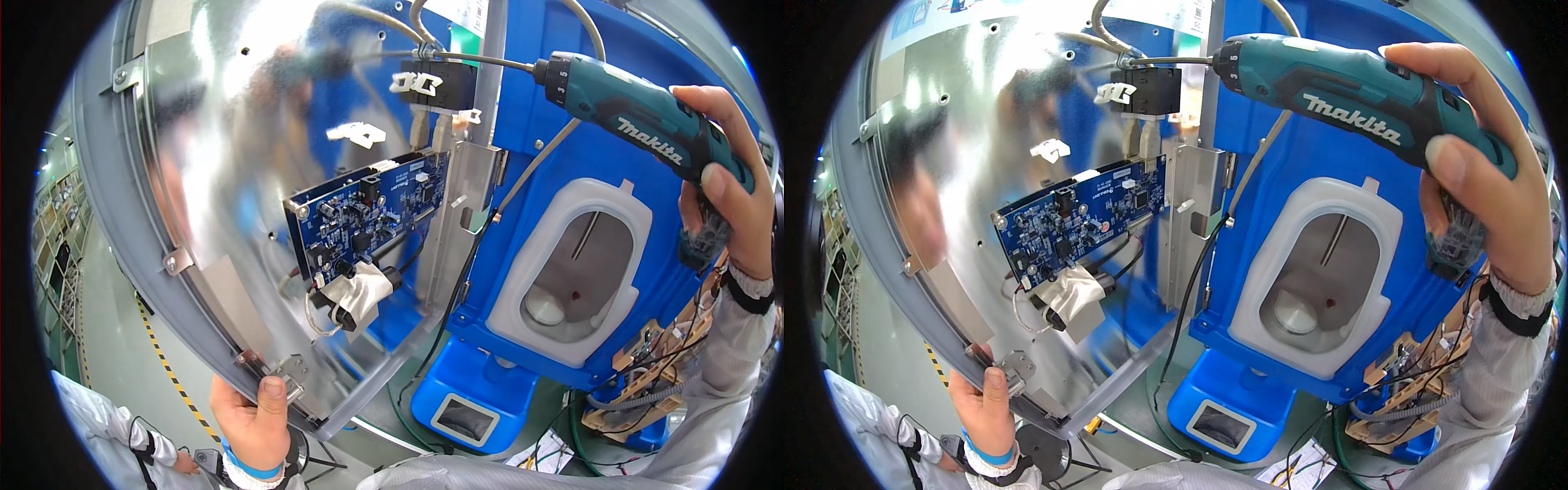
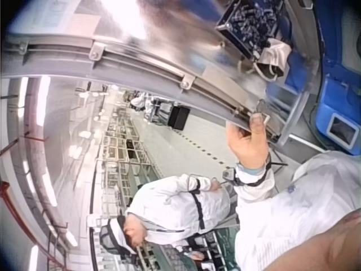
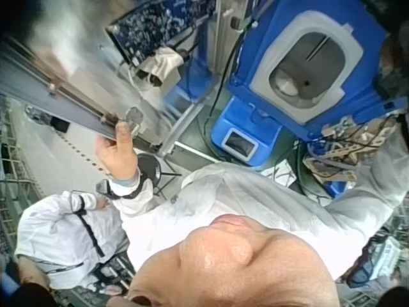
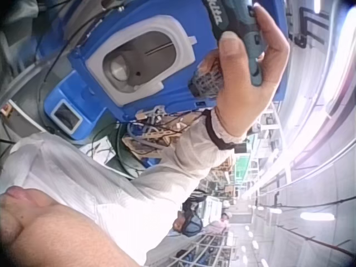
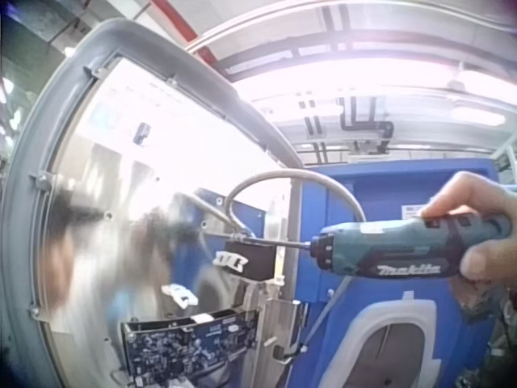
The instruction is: Connecting cables and using a power screwdriver to assemble electronic components at a workstation.
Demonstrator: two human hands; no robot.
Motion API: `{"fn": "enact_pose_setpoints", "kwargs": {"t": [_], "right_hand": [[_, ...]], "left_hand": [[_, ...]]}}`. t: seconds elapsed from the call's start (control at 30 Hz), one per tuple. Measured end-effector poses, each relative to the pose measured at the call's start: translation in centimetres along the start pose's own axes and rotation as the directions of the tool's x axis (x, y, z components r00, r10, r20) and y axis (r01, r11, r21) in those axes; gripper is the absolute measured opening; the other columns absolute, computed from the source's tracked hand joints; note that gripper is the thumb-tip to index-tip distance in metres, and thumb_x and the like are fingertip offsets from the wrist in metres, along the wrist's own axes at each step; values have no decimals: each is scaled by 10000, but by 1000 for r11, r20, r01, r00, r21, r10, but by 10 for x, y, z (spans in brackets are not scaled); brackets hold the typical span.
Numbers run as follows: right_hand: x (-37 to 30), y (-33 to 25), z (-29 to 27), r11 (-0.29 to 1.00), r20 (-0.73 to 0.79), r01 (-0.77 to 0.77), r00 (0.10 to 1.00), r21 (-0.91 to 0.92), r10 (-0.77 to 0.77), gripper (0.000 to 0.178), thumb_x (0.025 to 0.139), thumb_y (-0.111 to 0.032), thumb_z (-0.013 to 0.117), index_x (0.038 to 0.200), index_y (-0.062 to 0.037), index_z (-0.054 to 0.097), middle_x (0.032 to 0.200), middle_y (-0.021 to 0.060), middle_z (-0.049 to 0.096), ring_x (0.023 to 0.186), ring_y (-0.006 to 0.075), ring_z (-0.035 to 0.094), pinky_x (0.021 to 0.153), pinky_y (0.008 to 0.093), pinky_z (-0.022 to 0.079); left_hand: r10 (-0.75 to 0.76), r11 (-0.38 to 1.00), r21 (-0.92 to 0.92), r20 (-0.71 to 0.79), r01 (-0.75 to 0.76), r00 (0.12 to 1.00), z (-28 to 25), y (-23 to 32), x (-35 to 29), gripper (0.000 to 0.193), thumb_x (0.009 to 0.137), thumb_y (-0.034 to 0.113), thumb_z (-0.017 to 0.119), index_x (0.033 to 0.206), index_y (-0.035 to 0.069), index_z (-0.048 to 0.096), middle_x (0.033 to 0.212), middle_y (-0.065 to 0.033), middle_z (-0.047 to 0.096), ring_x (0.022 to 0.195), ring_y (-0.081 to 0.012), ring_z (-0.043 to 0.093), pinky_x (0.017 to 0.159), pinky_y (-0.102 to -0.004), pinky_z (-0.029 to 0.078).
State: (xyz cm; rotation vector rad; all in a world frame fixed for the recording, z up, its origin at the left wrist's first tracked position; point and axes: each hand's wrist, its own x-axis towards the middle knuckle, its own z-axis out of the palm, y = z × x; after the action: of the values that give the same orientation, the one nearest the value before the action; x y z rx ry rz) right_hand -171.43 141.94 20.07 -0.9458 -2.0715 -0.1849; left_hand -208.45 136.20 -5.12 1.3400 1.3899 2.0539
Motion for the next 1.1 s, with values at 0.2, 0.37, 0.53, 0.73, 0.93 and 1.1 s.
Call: {"fn": "enact_pose_setpoints", "kwargs": {"t": [0.2,0.37,0.53,0.73,0.93,1.1], "right_hand": [[-1,8,-6,999,30,-38,999,-21,39,674,891,-445,637,1390,-42,431,1060,171,615,501,68,588,472,157,490],[0,5,-4,998,53,-46,998,34,44,661,897,-435,635,1389,-43,435,1057,170,614,511,70,595,479,156,490],[0,11,-5,995,72,-41,997,87,35,664,893,-437,644,1391,-49,436,1063,172,612,515,73,599,479,156,491],[-4,13,-6,987,87,-55,995,150,42,681,877,-437,668,1387,-48,440,1083,166,609,516,71,595,476,154,480],[-3,0,-3,994,57,-16,998,106,10,670,870,-436,680,1367,-45,459,1084,148,616,510,67,572,477,163,466],[-5,0,-4,980,88,-37,996,194,20,681,852,-413,732,1349,-24,478,1119,121,630,534,70,576,499,170,476]], "left_hand": [[-5,1000,20,13,5,1000,0,1,0,498,909,354,723,1130,-49,530,851,-7,545,730,-71,469,658,-224,379],[18,1000,18,-21,-17,1000,1,-1,-1,481,918,346,712,1130,-46,529,833,-4,541,709,-65,464,636,-224,375],[17,1000,-4,-4,-17,1000,2,0,-1,450,926,323,704,1128,-40,530,824,6,533,694,-58,455,618,-220,364],[21,1000,-16,-18,-22,1000,5,0,-1,410,937,292,691,1131,-33,535,818,19,524,684,-48,447,605,-210,349],[18,999,-51,4,-18,1000,4,-3,1,357,953,236,672,1151,-29,538,835,23,533,706,-41,452,616,-205,351],[34,998,-59,-8,-34,999,4,-4,2,352,953,223,674,1163,-28,545,842,27,540,716,-40,455,617,-208,359]]}}
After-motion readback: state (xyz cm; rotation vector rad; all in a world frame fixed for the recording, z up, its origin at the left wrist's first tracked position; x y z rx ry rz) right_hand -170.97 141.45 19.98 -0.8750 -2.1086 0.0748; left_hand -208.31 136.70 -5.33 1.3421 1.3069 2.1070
